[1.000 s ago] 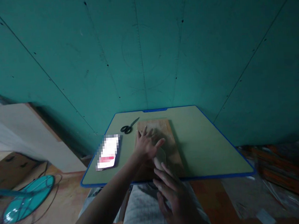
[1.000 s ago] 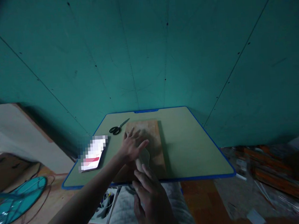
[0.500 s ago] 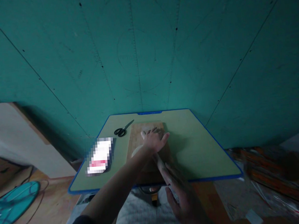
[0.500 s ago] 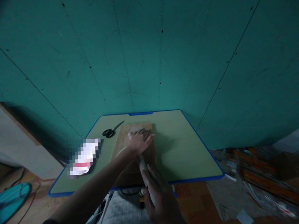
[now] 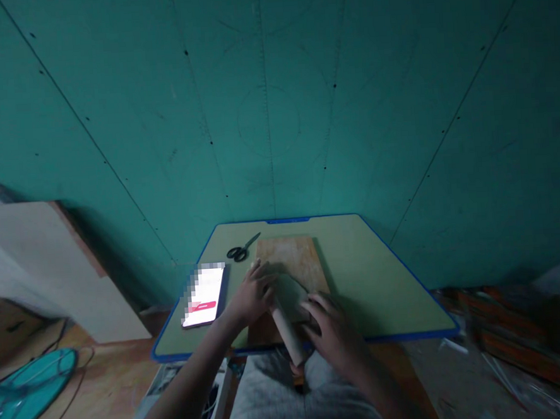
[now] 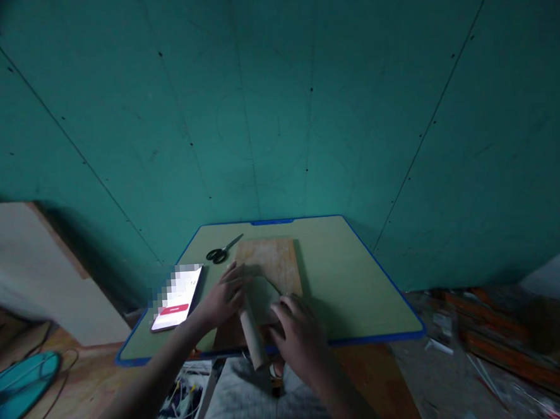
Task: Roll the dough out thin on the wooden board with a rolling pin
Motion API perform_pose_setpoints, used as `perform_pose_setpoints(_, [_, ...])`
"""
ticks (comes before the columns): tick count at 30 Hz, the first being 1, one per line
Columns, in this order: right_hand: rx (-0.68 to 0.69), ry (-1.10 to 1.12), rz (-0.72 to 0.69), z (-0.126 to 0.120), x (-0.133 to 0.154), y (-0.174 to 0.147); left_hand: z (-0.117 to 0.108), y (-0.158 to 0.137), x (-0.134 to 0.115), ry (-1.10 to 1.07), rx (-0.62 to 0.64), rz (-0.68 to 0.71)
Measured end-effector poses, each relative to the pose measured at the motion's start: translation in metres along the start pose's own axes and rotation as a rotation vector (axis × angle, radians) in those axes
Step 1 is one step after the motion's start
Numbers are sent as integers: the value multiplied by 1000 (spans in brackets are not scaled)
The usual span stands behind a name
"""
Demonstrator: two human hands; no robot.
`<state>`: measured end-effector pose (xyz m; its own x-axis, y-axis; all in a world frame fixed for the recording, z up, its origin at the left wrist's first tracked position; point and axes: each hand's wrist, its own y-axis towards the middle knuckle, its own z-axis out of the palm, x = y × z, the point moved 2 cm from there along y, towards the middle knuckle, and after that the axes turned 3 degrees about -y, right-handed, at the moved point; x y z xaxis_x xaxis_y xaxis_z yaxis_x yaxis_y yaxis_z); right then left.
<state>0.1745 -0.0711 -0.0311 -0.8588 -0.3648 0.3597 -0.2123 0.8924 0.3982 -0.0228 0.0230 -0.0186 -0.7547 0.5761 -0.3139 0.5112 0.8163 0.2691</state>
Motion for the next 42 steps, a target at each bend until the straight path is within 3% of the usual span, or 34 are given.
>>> perform_pose_setpoints(5, [-62, -123, -17, -5, -19, 21, -3, -5, -12, -41, -48, 50])
perform_pose_setpoints(8, [-87, -56, 26, -9, -24, 22, 0, -2, -15, -42, -47, 53])
perform_pose_setpoints(11, [-129, 153, -4, -14, -10, 7, 7, 4, -16, -8, -38, 37])
perform_pose_setpoints(16, [-124, 457, -251, -22, 34, -23, 14, 20, -26, 79, 7, 15])
perform_pose_setpoints(19, [-125, 579, -315, -23, 47, -25, 14, 30, -37, 91, 19, -24])
perform_pose_setpoints(28, [-205, 557, -280, -5, 40, -27, 10, 41, -63, 179, 16, -38])
perform_pose_setpoints(35, [-224, 577, -245, -15, 33, -27, 17, 55, -69, 229, 61, -11])
perform_pose_setpoints(39, [-272, 599, -157, -19, 19, -28, 25, 72, -78, 250, 53, -17])
perform_pose_setpoints(42, [-308, 690, -51, -19, 3, -29, 31, 88, -86, 207, 63, -131])
